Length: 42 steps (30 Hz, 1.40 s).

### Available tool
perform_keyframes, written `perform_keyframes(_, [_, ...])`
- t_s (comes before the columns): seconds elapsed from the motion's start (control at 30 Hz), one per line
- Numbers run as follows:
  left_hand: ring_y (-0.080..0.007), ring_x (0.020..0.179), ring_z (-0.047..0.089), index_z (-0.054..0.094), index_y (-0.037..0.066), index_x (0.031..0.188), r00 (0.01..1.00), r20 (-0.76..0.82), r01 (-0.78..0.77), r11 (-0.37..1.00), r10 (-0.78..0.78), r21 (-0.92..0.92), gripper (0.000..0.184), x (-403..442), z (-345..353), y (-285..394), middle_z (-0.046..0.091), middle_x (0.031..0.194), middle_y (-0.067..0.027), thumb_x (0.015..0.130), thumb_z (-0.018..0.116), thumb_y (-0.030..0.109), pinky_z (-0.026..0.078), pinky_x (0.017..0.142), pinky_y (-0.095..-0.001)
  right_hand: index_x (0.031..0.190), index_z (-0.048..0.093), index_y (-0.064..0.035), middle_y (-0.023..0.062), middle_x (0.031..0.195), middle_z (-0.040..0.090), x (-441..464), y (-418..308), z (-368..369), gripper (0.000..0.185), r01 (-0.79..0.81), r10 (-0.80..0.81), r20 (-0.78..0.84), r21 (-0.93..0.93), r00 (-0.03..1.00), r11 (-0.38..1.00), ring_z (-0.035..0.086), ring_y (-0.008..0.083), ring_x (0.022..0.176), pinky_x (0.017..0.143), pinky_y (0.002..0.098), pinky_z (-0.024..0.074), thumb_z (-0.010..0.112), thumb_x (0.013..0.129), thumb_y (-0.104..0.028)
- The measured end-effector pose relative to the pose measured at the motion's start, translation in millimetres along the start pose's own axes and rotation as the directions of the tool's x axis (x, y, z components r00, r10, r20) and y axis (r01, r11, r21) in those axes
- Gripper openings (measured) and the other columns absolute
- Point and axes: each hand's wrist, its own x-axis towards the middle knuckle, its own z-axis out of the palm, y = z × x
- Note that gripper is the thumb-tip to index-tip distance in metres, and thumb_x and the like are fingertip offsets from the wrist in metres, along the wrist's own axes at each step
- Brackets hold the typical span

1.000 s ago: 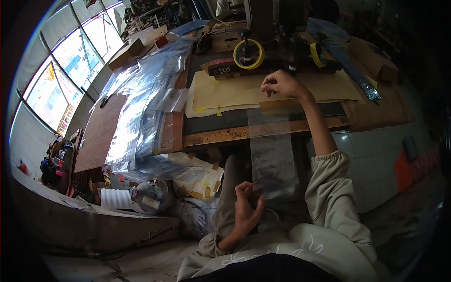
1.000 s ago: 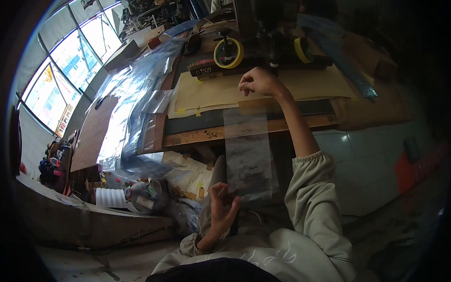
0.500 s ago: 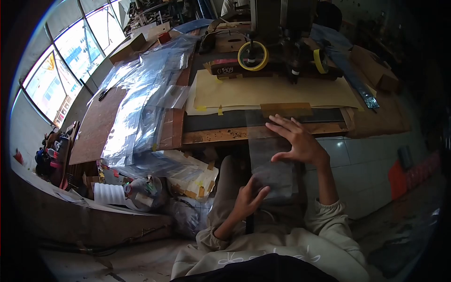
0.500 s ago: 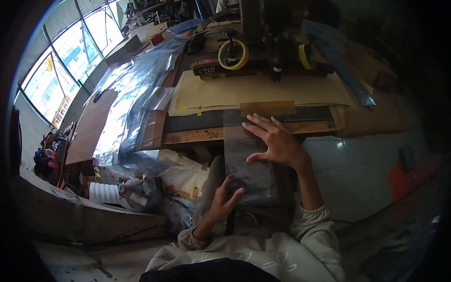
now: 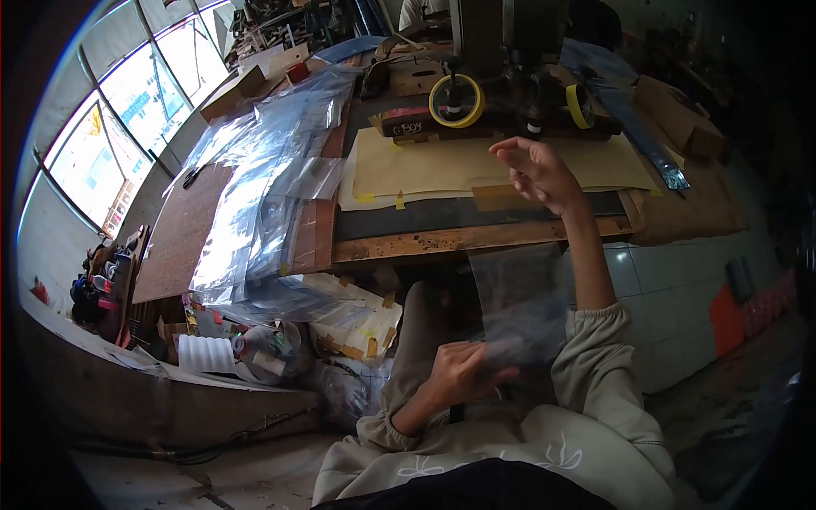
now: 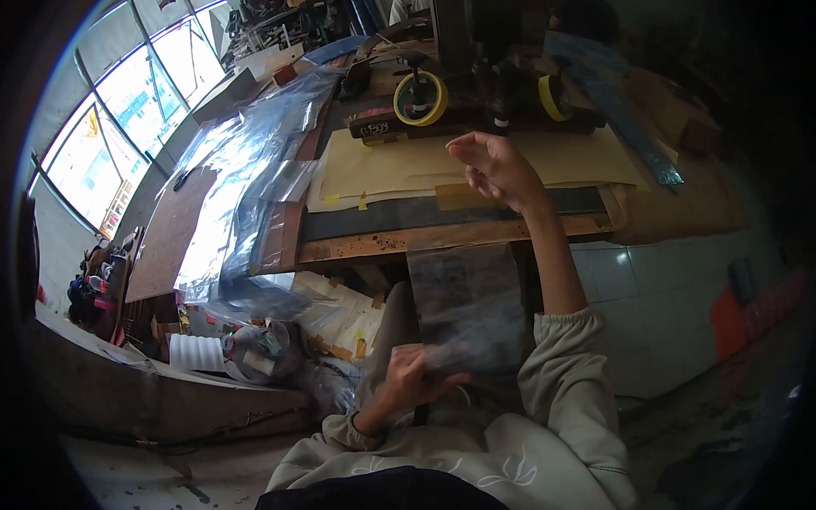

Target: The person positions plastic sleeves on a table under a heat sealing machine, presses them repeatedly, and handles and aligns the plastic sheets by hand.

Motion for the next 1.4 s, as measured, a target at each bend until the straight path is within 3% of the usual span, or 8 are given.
perform_keyframes(0.07, [-0.0231, 0.064, 0.065, 0.063, 0.002, 0.098, 0.964, -0.071, -0.244, 0.959, 0.256, 0.145, 0.035, 8, 0, -5, 0.067, 0.081, -0.0100, 0.071, 0.077, 0.018, 0.051, 0.061, -0.0296, 0.105, 0.056, -0.0029, 0.0027, 0.062, 0.058, 17, 0, -5, 0.033, -0.122, 0.124, 0.008, -0.122, 0.992, 0.985, 0.050, 0.0073, 0.040, 0.039, 0.0203, 0.0396, 0.061, 0.088, -0.030])
perform_keyframes(0.17, [-0.0245, 0.065, 0.065, 0.062, 0.002, 0.097, 0.975, -0.221, -0.013, 0.992, -0.015, -0.124, 0.028, 33, 2, -10, 0.067, 0.080, -0.0101, 0.075, 0.073, 0.014, 0.051, 0.062, -0.0293, 0.104, 0.056, -0.0030, 0.0039, 0.061, 0.057, 24, 7, -3, 0.026, -0.055, -0.018, -0.277, -0.253, 0.961, 0.966, 0.054, 0.0088, 0.043, 0.040, 0.0219, 0.0432, 0.055, 0.092, -0.026])
perform_keyframes(0.33, [-0.0055, 0.058, 0.053, 0.057, -0.003, 0.102, 0.877, -0.255, 0.298, 0.878, -0.406, -0.375, 0.024, 59, -1, -11, 0.061, 0.068, -0.0073, 0.089, 0.059, 0.018, 0.041, 0.054, -0.0221, 0.103, 0.056, 0.0016, 0.0112, 0.082, 0.060, -8, 9, -15, 0.021, 0.117, -0.349, -0.530, -0.422, 0.773, 0.899, 0.065, 0.0153, 0.066, 0.062, 0.0270, 0.0523, 0.039, 0.096, -0.008])
perform_keyframes(0.43, [-0.0026, 0.057, 0.047, 0.058, -0.003, 0.100, 0.847, -0.186, 0.359, 0.794, -0.498, -0.491, 0.026, 62, -1, -15, 0.060, 0.068, -0.0036, 0.089, 0.060, 0.020, 0.039, 0.053, -0.0214, 0.099, 0.058, 0.0017, 0.0103, 0.081, 0.061, -26, 7, -11, 0.018, 0.209, -0.632, -0.436, -0.693, 0.640, 0.690, 0.065, 0.0157, 0.072, 0.062, 0.0278, 0.0509, 0.042, 0.093, -0.004])
perform_keyframes(0.67, [-0.0034, 0.057, 0.042, 0.059, -0.005, 0.093, 0.837, -0.238, 0.344, 0.811, -0.493, -0.473, 0.029, 83, 3, -32, 0.055, 0.062, -0.0027, 0.087, 0.062, 0.024, 0.036, 0.050, -0.0217, 0.098, 0.061, 0.0012, 0.0206, 0.097, 0.062, -11, 41, 24, 0.039, 0.302, -0.460, 0.034, -0.797, 0.887, 0.523, 0.060, 0.0360, 0.091, 0.083, 0.0401, 0.0468, 0.051, 0.091, -0.036])
perform_keyframes(0.77, [-0.0053, 0.052, 0.046, 0.057, -0.004, 0.089, 0.822, -0.283, 0.452, 0.869, -0.494, -0.204, 0.029, 94, -5, -48, 0.058, 0.062, -0.0046, 0.085, 0.065, 0.023, 0.038, 0.049, -0.0230, 0.098, 0.059, 0.0032, 0.0231, 0.104, 0.060, 3, 49, 27, 0.051, 0.148, -0.223, 0.050, -0.882, 0.974, 0.447, 0.056, 0.0377, 0.100, 0.088, 0.0431, 0.0440, 0.046, 0.091, -0.046])
perform_keyframes(1.27, [-0.0098, 0.045, 0.044, 0.046, 0.001, 0.108, 0.754, -0.357, 0.502, 0.834, -0.551, -0.229, 0.044, 108, -11, -36, 0.051, 0.051, -0.0032, 0.079, 0.071, 0.021, 0.036, 0.047, -0.0262, 0.093, 0.056, 0.0024, 0.0218, 0.104, 0.058, 11, 47, 26, 0.048, 0.078, -0.196, -0.031, -0.847, 0.980, 0.526, 0.055, 0.0381, 0.101, 0.088, 0.0445, 0.0423, 0.046, 0.091, -0.045])
perform_keyframes(1.4, [-0.0111, 0.045, 0.048, 0.045, 0.000, 0.110, 0.777, -0.400, 0.438, 0.874, -0.485, -0.209, 0.044, 109, -7, -49, 0.054, 0.052, -0.0052, 0.080, 0.070, 0.020, 0.037, 0.048, -0.0271, 0.112, 0.052, -0.0006, 0.0172, 0.119, 0.055, 19, 45, 22, 0.052, 0.025, -0.090, -0.024, -0.860, 0.996, 0.510, 0.055, 0.0377, 0.105, 0.088, 0.0444, 0.0435, 0.044, 0.092, -0.048])
